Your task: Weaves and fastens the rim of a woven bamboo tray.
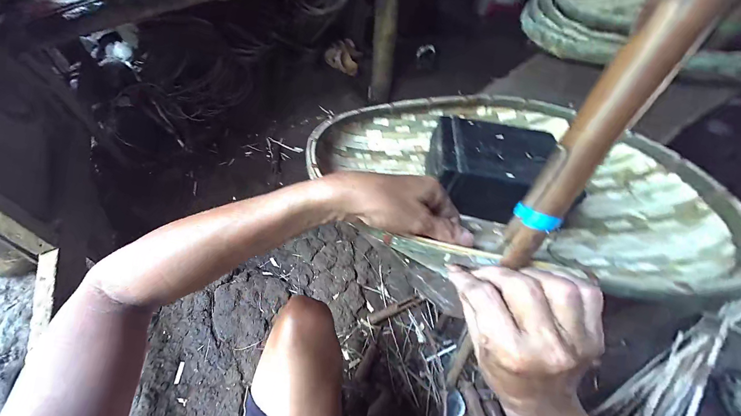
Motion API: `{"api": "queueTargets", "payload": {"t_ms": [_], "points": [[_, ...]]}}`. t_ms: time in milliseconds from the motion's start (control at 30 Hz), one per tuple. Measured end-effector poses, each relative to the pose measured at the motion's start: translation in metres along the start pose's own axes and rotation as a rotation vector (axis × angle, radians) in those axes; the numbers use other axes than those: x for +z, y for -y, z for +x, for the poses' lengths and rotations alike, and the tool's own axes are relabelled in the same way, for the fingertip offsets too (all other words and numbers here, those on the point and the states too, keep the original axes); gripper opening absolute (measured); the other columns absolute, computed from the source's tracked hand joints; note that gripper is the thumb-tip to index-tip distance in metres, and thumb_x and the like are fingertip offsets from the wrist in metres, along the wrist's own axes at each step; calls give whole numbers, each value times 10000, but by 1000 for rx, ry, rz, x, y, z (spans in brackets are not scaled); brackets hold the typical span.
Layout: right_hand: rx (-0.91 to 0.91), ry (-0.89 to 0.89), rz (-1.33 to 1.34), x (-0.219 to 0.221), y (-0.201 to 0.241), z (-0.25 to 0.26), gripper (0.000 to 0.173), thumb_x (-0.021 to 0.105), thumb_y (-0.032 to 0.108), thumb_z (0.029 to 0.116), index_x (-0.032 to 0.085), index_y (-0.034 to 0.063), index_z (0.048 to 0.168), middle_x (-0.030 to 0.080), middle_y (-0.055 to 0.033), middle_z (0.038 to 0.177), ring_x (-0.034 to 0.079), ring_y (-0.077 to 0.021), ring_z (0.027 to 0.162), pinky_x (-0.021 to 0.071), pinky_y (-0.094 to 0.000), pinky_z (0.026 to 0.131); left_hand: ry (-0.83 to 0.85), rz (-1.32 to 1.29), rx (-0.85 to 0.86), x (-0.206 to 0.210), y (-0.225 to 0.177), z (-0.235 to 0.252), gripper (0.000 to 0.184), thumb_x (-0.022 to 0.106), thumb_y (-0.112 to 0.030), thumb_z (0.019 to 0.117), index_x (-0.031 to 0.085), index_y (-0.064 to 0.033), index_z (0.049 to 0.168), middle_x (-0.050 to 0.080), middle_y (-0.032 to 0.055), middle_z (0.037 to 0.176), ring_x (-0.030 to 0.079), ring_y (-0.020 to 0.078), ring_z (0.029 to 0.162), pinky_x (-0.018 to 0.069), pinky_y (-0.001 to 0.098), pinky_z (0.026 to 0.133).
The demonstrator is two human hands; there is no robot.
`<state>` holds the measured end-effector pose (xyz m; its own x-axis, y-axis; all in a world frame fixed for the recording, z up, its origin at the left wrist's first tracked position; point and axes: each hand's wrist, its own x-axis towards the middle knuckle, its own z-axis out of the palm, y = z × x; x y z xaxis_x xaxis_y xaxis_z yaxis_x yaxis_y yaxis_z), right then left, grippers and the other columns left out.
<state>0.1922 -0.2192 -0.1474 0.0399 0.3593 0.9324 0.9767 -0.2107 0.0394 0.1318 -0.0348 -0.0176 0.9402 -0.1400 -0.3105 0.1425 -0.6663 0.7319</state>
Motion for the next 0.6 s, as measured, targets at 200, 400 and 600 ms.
{"api": "queueTargets", "payload": {"t_ms": [200,400,600], "points": [[-3,-105,-11,1,-6,-7,162,685,167,975,737,83,847,603,-105,730,568,-281,769,393,-410,863,6,30,-9,2,-3,1,356,523,-218,1079,611,-15,800,504,-23,642,451,22,537,378,195,510],[219,67,197,-23,4,-2,175,623,63,979,796,52,954,701,-143,872,642,-214,870,486,-275,849,-691,696,425,38,-16,-32,246,578,-197,1024,702,-15,915,670,112,867,676,253,819,506,445,724],[926,452,1316,-39,7,8,219,525,106,1046,743,85,1045,722,100,816,632,46,648,543,-149,589,-762,1131,864,114,14,-42,223,499,-31,1018,643,-95,861,619,49,777,603,215,778,449,352,824]]}}
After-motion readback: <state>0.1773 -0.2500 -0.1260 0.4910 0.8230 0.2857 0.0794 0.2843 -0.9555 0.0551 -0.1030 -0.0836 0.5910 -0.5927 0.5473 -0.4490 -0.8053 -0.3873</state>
